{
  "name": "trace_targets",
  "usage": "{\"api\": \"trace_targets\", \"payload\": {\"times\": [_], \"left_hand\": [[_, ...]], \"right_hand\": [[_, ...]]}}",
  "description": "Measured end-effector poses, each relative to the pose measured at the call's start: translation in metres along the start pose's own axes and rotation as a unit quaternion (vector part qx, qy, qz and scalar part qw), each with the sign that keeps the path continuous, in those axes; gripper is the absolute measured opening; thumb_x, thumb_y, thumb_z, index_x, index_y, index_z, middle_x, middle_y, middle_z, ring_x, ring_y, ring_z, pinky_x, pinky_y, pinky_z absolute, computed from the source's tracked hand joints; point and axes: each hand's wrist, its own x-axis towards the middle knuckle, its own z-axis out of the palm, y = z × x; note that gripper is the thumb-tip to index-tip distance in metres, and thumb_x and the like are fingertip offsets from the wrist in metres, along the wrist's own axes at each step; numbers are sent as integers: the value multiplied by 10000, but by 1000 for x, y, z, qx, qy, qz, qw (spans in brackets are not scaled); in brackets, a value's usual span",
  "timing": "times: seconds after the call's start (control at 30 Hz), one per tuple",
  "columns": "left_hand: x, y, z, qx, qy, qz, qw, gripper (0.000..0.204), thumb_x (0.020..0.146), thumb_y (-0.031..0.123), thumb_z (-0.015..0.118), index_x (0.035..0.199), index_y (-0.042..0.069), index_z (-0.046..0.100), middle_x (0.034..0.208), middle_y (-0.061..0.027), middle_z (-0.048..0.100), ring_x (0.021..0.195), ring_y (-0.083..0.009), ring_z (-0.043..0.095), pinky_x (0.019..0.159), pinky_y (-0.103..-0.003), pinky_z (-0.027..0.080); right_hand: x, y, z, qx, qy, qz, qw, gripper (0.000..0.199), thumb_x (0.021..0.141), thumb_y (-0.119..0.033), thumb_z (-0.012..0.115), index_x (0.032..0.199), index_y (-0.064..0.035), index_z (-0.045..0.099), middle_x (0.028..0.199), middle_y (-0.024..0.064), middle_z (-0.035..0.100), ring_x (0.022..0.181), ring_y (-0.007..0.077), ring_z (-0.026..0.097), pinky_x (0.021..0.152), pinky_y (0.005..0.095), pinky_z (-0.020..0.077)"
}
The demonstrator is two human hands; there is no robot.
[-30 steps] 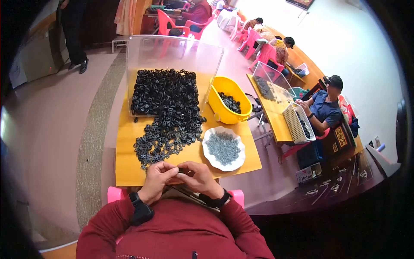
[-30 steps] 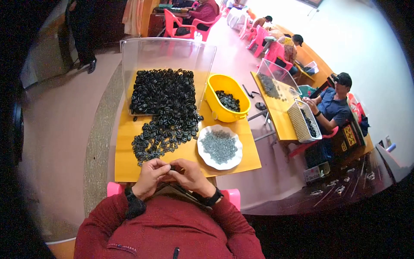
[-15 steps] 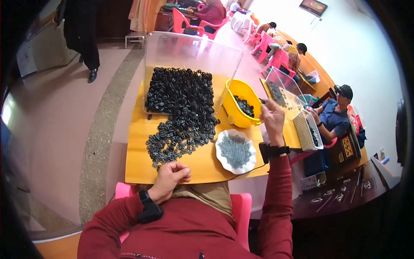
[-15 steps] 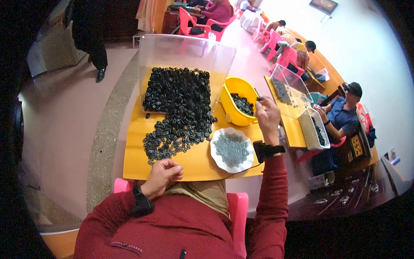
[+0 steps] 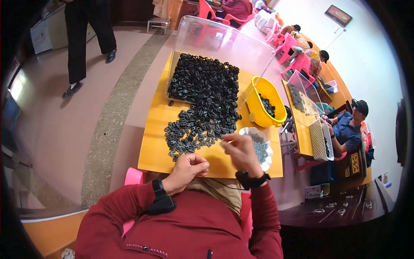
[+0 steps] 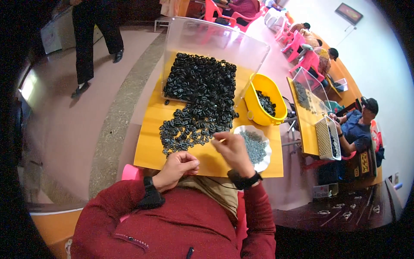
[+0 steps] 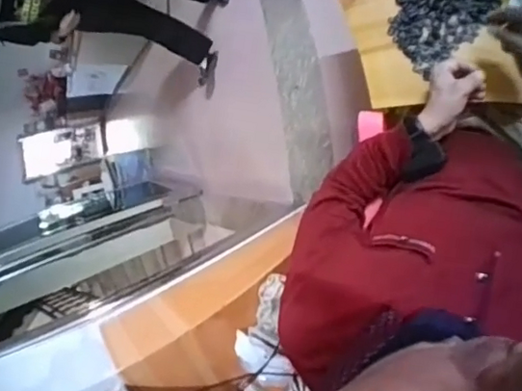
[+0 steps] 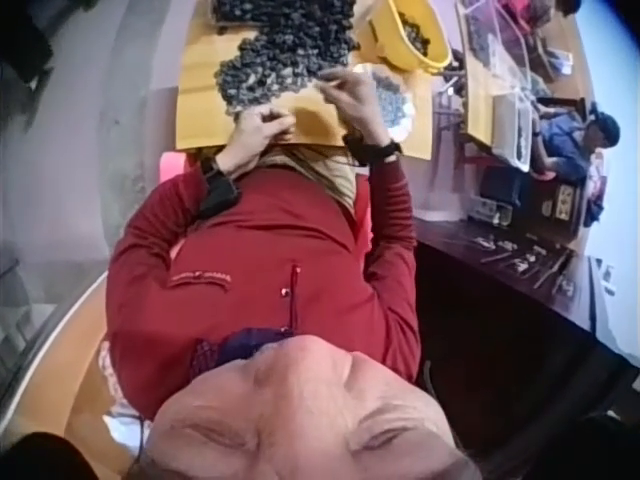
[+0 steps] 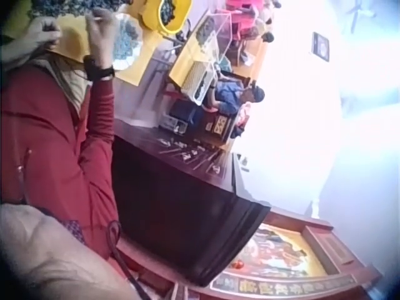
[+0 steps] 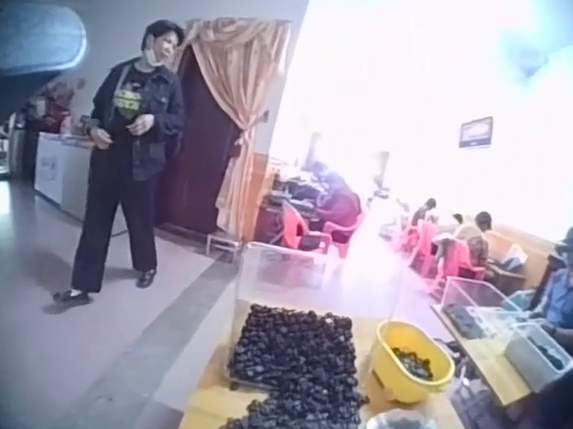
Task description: The person assembles plastic cord locks by hand, picking up a black housing and a metal spring, inserting the spring into the housing, and placing the completed assembly into a white bowl.
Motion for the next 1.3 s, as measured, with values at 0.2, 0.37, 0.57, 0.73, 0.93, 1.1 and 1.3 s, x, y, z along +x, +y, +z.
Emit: {"api": "trace_targets", "payload": {"times": [0.2, 0.37, 0.57, 0.73, 0.93, 1.1, 1.3], "left_hand": [[-1, -1, 3, 1, -2, 7, 1000, 97, 892, 85, 632, 940, 4, 610, 867, -46, 630, 755, -110, 624, 690, -241, 548], [-1, -4, 0, -1, -3, 4, 1000, 106, 888, 84, 639, 944, 0, 608, 868, -45, 627, 755, -107, 623, 687, -237, 546], [-2, -2, 2, -4, -4, 2, 1000, 103, 888, 80, 636, 941, -3, 603, 859, -50, 626, 756, -107, 620, 695, -241, 544], [-2, -3, 2, -7, -2, 1, 1000, 105, 890, 81, 635, 938, -5, 600, 856, -54, 626, 755, -108, 618, 694, -242, 541], [-2, -1, 1, 6, -4, 5, 1000, 94, 890, 82, 635, 921, -1, 604, 836, -51, 623, 741, -104, 609, 688, -240, 536], [-1, -4, 1, -5, -6, 11, 1000, 92, 890, 83, 635, 913, -1, 605, 817, -45, 621, 726, -98, 603, 679, -234, 531], [-3, -1, 2, -4, 1, 6, 1000, 98, 889, 89, 639, 911, -2, 608, 814, -43, 621, 715, -96, 598, 666, -228, 526]], "right_hand": [[6, 11, 33, -132, -17, -77, 988, 227, 776, -107, 697, 959, 23, 667, 756, 83, 660, 623, 135, 583, 566, 278, 465], [7, 16, 41, -202, 8, -105, 974, 210, 747, -99, 687, 932, 0, 680, 782, 146, 643, 699, 288, 629, 635, 356, 489], [4, 18, 37, -245, 0, -100, 964, 154, 749, -95, 681, 879, -13, 695, 806, 152, 632, 765, 308, 624, 669, 366, 490], [4, 13, 36, -195, 8, -71, 978, 157, 752, -105, 688, 876, -8, 689, 800, 144, 633, 762, 320, 618, 679, 369, 491], [22, 11, 36, -222, 17, -81, 972, 191, 769, -111, 681, 928, -7, 675, 888, 176, 629, 835, 355, 614, 747, 405, 488], [26, 18, 37, -236, 2, -98, 967, 204, 764, -107, 684, 942, -8, 681, 879, 161, 630, 800, 331, 622, 711, 381, 492], [26, 23, 40, -225, 18, -110, 968, 209, 747, -93, 698, 935, -2, 689, 847, 151, 638, 747, 301, 637, 653, 346, 501]]}}
